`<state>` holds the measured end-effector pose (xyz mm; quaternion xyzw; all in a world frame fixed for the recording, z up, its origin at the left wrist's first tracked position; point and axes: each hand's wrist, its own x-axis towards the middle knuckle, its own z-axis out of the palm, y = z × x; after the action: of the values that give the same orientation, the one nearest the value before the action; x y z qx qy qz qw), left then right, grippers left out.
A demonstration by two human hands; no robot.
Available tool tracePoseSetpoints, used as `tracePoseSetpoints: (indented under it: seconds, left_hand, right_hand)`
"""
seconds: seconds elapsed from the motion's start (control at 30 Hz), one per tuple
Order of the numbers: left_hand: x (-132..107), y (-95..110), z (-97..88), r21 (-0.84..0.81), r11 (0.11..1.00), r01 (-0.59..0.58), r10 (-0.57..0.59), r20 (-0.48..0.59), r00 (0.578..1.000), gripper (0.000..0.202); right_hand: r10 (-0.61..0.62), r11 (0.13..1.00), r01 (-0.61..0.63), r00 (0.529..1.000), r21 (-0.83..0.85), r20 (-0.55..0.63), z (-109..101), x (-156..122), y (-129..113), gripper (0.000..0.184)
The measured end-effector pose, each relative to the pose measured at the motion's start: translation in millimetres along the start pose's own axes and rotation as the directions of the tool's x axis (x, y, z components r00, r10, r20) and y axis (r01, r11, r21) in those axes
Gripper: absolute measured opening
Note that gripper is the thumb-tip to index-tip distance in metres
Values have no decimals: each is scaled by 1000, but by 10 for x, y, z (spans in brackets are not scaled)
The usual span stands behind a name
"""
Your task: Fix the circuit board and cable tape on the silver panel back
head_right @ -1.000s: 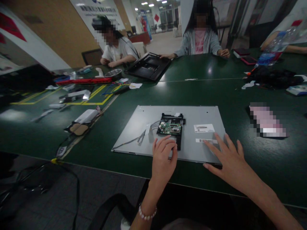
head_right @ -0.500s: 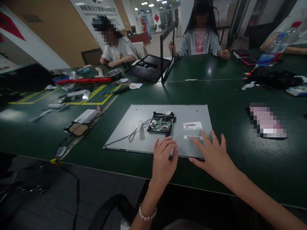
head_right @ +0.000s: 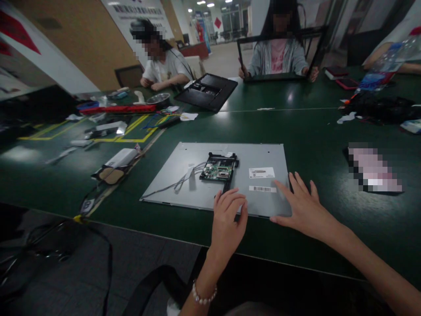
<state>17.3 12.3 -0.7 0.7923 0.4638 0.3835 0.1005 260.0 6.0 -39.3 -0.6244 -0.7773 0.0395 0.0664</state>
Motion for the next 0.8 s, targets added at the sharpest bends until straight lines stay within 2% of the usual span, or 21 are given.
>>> tracePoseSetpoints:
  seconds: [0.4,0.8]
  left_hand:
    - [26,8,-15,-7,1000,-6,6,-11,1000,14]
    - [10,-5,-22,-34,999,15,-15,1,1000,15]
  right_hand:
    - [-39,999,39,999,5,-24,-20,170,-200,90]
    - [-86,994,88,996,66,-32,-30,518,-698,82]
